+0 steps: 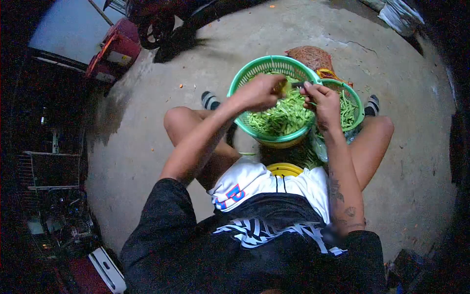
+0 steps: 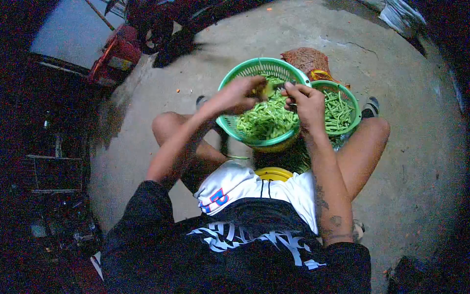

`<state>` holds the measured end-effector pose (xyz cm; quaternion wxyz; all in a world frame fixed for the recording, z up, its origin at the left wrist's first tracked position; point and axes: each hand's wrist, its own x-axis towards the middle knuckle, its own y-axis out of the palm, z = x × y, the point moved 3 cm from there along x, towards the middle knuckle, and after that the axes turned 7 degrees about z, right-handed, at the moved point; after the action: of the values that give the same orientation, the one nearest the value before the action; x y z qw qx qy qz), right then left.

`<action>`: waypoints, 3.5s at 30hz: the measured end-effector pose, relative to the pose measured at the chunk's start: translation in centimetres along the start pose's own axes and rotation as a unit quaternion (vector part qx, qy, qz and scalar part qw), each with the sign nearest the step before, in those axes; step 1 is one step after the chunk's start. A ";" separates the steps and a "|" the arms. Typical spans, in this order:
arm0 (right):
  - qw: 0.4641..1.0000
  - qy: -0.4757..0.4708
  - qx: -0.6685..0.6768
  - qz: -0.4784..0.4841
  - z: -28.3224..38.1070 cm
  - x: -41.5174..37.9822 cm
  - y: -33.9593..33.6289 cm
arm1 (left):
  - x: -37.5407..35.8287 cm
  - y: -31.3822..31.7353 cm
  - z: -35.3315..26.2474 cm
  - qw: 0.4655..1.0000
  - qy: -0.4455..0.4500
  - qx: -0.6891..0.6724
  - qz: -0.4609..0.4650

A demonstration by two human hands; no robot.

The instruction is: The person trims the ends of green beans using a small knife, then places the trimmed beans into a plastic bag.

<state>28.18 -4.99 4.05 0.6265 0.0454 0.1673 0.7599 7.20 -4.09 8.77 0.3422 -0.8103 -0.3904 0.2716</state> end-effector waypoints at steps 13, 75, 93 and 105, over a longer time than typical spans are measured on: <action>0.900 -0.021 -0.432 -0.052 2.7 8.5 -19.4 | -3.7 1.1 4.1 0.984 -0.178 0.024 0.001; 0.985 0.103 0.121 -0.073 -0.2 -3.1 -2.7 | 0.9 2.9 2.9 0.884 0.017 -0.461 -0.069; 0.903 0.280 0.309 0.099 -3.6 -3.4 0.9 | -0.5 2.4 2.9 0.881 0.101 -0.461 -0.043; 0.877 0.258 0.400 0.057 -3.9 -4.4 1.3 | -0.5 3.1 3.4 0.892 0.096 -0.441 -0.024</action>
<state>26.80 -10.23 1.40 0.4446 0.1038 0.6104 0.6473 5.89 -4.73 4.32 -0.0077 -0.8904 -0.4548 -0.0156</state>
